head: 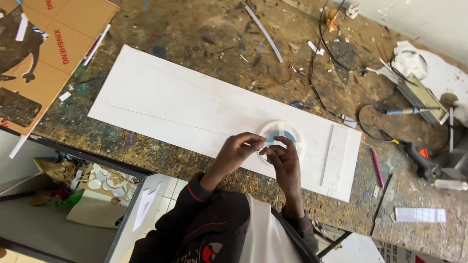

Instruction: The person traces a template onto a panel with a pencil, then unrolls a reel of LED strip lighting and positions the strip onto a board.

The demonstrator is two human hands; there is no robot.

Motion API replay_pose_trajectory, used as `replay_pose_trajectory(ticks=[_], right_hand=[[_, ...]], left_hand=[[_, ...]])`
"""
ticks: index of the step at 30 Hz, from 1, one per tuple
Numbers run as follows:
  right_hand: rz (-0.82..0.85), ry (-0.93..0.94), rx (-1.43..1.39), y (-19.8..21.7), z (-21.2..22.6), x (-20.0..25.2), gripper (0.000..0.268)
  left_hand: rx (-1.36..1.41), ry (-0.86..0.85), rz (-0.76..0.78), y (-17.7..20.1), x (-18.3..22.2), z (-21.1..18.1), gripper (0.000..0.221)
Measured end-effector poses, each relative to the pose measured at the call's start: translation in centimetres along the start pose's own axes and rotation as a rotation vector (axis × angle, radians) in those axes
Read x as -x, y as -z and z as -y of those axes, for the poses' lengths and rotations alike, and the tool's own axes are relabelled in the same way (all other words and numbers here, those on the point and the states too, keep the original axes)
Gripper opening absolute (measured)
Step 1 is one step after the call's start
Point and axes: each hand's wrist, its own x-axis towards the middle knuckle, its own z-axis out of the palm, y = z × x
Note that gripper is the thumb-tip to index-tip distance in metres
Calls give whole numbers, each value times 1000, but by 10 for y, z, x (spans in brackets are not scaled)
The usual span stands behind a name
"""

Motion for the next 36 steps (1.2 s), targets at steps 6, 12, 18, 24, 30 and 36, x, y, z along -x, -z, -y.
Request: replay_pose_trajectory(ticks=[6,12,18,24,30,36], right_hand=[[-116,16,244,6,6,19,38],[-149,33,360,20,17,31,26],[-23,-5,291,35,15,30,15],[-22,-138,34,42,-4,28,14],[34,-164,-117,42,-11,19,15],[31,-125,-141,39,-12,23,14]], left_hand=[[-91,32,26,-17,12,6,27],[-2,137,58,-29,21,15,33],[-16,147,67,-42,14,31,22],[11,73,-56,-48,10,40,22],[-87,45,40,-43,2,36,21],[-54,29,109,-43,3,27,21]])
